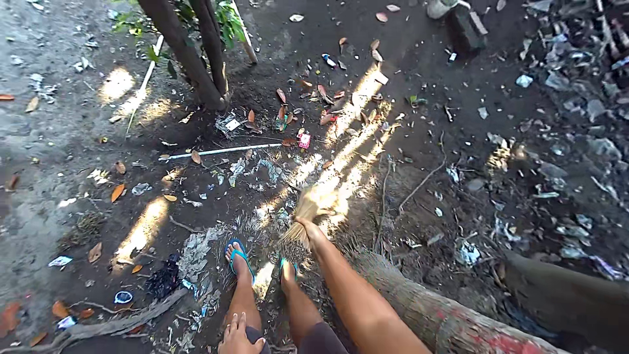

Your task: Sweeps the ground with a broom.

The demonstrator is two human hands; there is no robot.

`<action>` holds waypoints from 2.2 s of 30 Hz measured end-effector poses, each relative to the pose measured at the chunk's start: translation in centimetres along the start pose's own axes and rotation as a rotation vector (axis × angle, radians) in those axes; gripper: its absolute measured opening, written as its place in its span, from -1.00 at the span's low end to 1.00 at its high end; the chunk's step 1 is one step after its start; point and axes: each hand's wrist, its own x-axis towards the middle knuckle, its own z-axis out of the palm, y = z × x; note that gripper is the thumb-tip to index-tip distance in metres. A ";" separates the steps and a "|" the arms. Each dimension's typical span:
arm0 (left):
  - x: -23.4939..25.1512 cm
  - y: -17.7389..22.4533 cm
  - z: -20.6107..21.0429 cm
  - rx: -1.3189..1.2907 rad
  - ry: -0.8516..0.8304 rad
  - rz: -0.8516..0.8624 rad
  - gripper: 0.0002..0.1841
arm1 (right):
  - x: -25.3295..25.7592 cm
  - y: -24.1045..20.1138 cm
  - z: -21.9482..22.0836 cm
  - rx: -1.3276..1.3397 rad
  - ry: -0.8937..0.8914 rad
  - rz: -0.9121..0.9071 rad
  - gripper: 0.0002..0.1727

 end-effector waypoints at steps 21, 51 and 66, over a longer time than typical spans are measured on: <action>-4.7 -13.8 6.0 -1.206 0.229 -0.213 -0.27 | -20.4 5.0 5.5 -1.149 -0.683 0.282 -0.13; -4.6 -32.4 10.4 -1.624 0.002 -0.069 -0.33 | -19.1 31.2 45.5 -1.654 -0.566 -0.207 0.04; -2.2 -35.2 2.9 -1.696 -0.017 -0.113 -0.31 | -18.7 35.5 55.1 -1.624 -0.781 -0.044 0.01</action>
